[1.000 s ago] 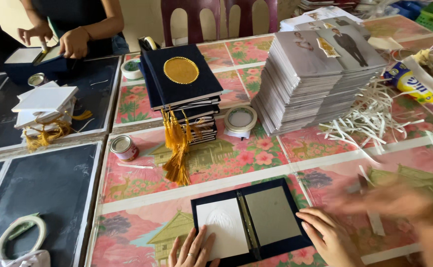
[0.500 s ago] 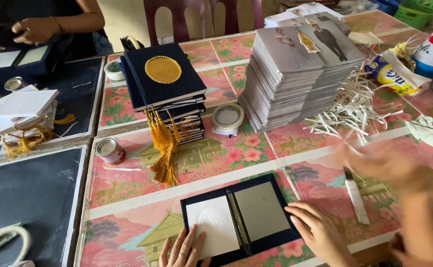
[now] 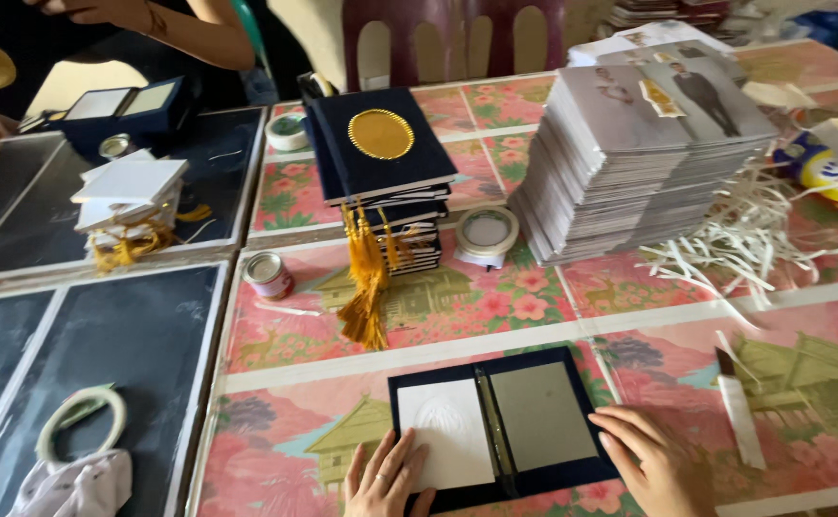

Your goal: The person assembles small books by placing a white paper insert into a dark blue cover with a gold emblem. They then fold the cover over the insert and press it down to secure it. The finished books are placed on a stack on the table.

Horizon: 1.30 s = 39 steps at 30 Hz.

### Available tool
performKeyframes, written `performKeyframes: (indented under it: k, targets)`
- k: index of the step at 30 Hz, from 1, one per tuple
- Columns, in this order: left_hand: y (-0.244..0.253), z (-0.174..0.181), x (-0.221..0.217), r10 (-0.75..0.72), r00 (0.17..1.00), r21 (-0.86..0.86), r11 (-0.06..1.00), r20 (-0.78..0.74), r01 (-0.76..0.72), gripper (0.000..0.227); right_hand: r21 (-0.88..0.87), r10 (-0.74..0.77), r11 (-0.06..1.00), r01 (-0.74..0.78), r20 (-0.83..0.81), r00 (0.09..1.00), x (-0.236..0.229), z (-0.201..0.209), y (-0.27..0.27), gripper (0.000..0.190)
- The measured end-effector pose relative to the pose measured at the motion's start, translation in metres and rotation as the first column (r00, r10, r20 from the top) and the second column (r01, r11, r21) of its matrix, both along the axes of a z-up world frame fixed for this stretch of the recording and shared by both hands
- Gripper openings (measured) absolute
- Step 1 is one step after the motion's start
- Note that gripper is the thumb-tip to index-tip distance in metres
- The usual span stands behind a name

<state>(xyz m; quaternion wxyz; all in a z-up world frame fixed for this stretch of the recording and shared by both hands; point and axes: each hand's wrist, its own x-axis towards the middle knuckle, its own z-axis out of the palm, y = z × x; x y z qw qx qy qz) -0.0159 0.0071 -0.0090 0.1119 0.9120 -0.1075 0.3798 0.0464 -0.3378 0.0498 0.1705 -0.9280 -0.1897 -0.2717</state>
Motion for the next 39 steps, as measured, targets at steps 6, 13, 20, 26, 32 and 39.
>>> performKeyframes:
  k: [6, 13, 20, 26, 32, 39]
  targets:
    - [0.019, 0.086, -0.020, -0.407, 0.797, -0.891, 0.123, -0.446, -0.436, 0.047, 0.003, -0.032, 0.999, 0.032, -0.001, 0.999, 0.002, -0.004, -0.001, 0.022]
    - [0.109, 0.101, -0.002, -0.048, 0.996, -0.956, -0.287, 0.071, 0.055, 0.053, -0.036, -0.021, 0.999, 0.020, -0.013, 1.000, 0.005, -0.016, -0.011, 0.025]
    - [0.152, 0.117, -0.011, 0.321, 0.947, -0.963, -0.261, -0.025, 0.063, 0.013, 0.026, 0.026, 0.999, -0.024, -0.067, 0.997, 0.005, -0.013, -0.010, 0.025]
    - [0.177, 0.119, -0.010, 0.331, 0.930, -0.927, 0.273, -0.162, -0.259, 0.017, 0.004, -0.020, 1.000, 0.020, -0.067, 0.998, -0.002, -0.002, -0.002, 0.023]
    - [0.294, 0.054, 0.019, 0.714, 0.631, 0.009, 0.665, -0.304, -0.747, 0.046, 0.009, 0.065, 0.998, -0.065, -0.058, 0.996, 0.001, 0.003, -0.001, 0.021]
    - [0.346, 0.017, 0.038, 0.828, 0.379, 0.193, 0.487, -0.414, -0.852, 0.025, -0.004, -0.017, 1.000, 0.017, 0.026, 1.000, -0.001, 0.002, 0.003, 0.021]
